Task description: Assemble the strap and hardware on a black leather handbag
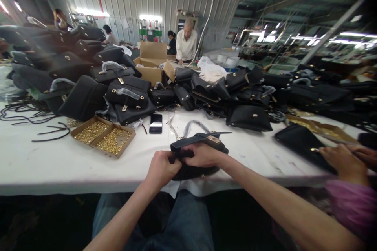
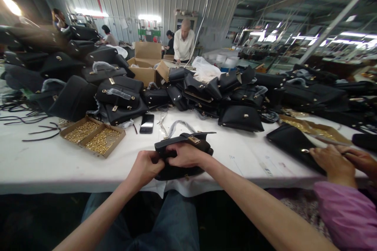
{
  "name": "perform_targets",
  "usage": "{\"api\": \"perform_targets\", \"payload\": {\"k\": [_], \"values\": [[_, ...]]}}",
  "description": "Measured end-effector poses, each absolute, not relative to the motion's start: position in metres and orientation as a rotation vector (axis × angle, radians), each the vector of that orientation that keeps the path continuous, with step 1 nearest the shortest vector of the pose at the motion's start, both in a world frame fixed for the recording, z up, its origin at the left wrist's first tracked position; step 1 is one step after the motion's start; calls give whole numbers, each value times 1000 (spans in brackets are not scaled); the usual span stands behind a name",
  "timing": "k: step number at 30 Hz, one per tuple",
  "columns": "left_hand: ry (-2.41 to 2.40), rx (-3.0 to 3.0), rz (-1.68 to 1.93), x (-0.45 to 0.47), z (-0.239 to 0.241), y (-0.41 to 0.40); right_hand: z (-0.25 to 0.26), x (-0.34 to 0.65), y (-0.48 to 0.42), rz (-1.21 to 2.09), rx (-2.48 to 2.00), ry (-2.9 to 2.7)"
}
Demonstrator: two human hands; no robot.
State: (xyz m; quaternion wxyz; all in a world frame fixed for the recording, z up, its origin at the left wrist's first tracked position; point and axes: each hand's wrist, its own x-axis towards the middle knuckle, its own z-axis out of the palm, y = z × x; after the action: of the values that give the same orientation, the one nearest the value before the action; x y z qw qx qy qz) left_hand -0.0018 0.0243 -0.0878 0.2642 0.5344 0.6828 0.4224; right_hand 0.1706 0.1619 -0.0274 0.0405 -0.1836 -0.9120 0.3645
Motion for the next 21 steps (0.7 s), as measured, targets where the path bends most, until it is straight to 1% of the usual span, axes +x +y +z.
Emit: {"api": "perform_targets", "payload": {"k": [9,14,21], "values": [[1867,1440,1160,1,-86,25,-37,167,164,1166,-616,-2738],[1904,1385,1175,3,-82,30,-42,163,165,1136,-653,-2708],[1690,1232,1217,-2,-84,27,-39,164,163,1139,-684,-2729]]}}
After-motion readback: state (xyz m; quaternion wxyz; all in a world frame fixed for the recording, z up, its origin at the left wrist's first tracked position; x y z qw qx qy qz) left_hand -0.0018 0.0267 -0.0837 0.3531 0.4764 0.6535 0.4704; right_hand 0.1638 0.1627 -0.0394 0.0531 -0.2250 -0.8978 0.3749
